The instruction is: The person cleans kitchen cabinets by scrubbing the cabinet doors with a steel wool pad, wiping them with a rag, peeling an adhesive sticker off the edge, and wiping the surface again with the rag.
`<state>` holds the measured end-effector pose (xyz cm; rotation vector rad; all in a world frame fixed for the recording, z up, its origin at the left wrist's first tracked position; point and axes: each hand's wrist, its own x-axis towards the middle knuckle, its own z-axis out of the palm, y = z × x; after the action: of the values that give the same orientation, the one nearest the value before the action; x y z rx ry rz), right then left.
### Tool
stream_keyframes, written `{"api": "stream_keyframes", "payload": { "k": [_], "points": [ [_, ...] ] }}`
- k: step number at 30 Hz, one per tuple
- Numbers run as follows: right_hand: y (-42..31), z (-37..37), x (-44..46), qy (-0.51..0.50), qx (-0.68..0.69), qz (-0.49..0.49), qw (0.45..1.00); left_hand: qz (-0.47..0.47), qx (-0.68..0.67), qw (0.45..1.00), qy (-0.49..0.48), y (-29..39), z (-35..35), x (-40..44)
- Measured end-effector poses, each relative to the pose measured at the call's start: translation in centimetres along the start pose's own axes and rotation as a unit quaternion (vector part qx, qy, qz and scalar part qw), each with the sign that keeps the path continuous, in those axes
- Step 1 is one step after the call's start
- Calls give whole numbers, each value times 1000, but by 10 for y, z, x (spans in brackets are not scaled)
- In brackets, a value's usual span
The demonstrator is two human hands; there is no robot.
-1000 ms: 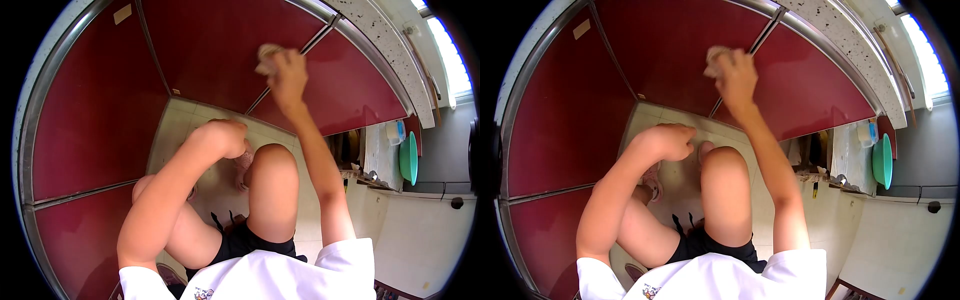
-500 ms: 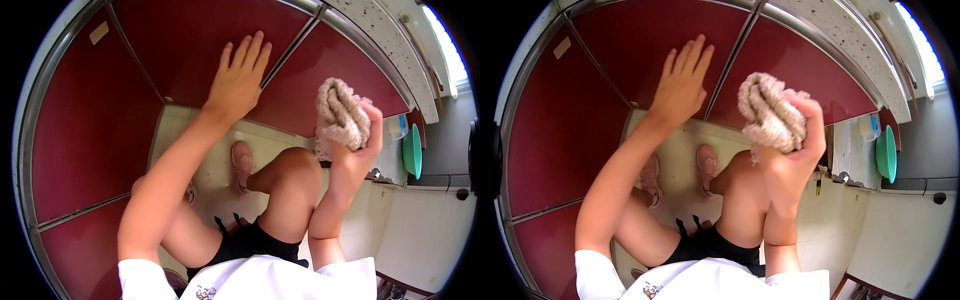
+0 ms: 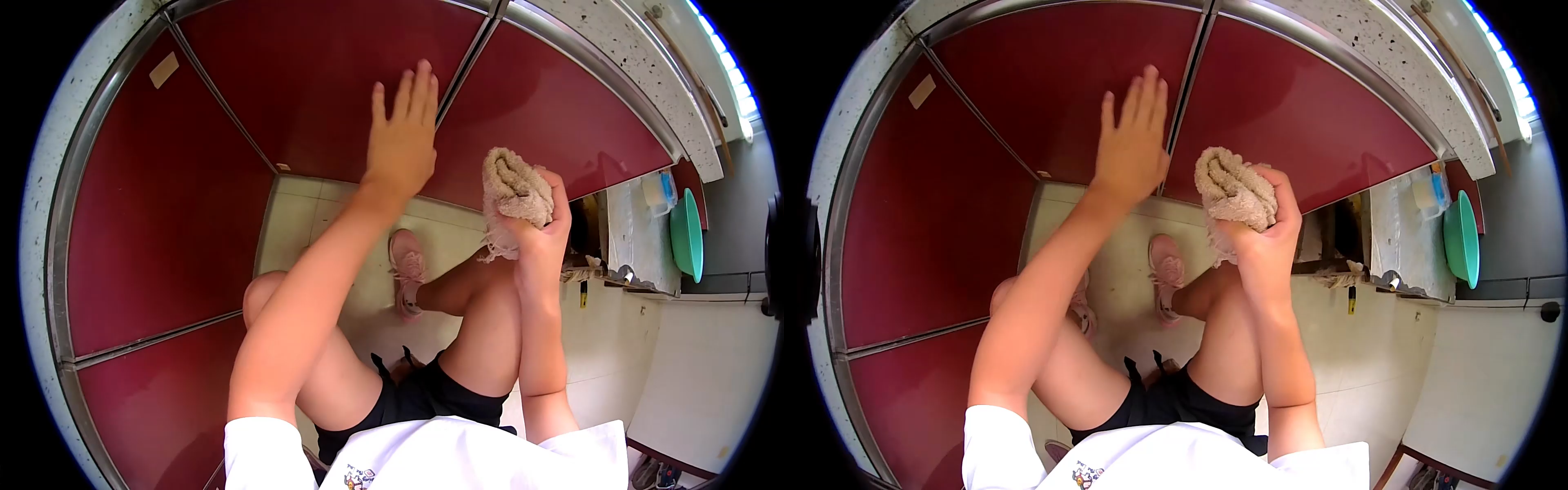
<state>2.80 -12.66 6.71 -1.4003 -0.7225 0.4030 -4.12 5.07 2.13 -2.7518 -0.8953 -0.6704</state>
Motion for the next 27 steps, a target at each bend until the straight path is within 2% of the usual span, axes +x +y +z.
{"api": "stream_keyframes", "payload": {
  "k": [4,6,10,12,19,27],
  "points": [
    [-9,6,-1,-34,22,19,999,3,50,998,-24,-2,-11,8],
    [-8,7,-4,-29,28,14,999,-4,53,998,26,-8,-12,13],
    [-5,4,-3,-44,23,14,999,-14,37,999,4,2,-1,6],
    [-6,5,-1,-48,18,26,998,-29,57,997,31,1,-6,10],
    [-3,1,-2,-33,31,30,999,-38,-30,998,27,1,6,0],
    [-4,1,-3,-25,21,37,999,-8,-24,998,65,-12,-6,4]
  ]
}}
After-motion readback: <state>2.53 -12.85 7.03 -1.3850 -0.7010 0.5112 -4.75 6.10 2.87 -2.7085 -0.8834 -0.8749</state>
